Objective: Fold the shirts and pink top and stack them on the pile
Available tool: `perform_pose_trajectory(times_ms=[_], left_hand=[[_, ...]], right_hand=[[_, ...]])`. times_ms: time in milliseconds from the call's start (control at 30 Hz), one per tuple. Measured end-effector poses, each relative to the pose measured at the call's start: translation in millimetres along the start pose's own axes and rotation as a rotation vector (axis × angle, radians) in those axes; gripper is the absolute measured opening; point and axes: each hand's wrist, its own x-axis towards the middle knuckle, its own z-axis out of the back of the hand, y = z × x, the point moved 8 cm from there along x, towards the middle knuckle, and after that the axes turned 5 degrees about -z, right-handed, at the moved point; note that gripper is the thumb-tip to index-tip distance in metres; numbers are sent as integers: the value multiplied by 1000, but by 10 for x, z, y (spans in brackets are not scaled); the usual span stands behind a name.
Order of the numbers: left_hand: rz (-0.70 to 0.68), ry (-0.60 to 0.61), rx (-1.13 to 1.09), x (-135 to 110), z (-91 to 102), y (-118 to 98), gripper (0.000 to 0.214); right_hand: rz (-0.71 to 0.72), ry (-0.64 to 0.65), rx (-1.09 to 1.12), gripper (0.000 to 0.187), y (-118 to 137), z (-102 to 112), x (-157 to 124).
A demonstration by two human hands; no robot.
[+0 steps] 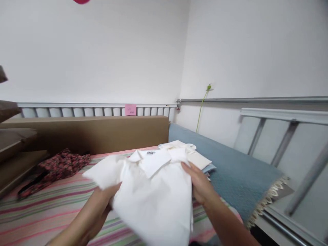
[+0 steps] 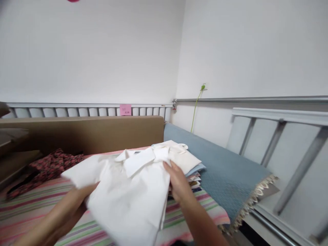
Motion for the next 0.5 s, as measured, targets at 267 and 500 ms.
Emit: perform_pose_trajectory(times_ms=[267, 500], left_hand=[[-351, 297, 71, 1651, -1881, -805, 40], [-99, 122, 322, 2960, -2615, 280, 30]], right_hand=[[441, -406, 155, 19, 1253, 1266, 763], [222, -710, 62, 18, 328, 2416, 1462]])
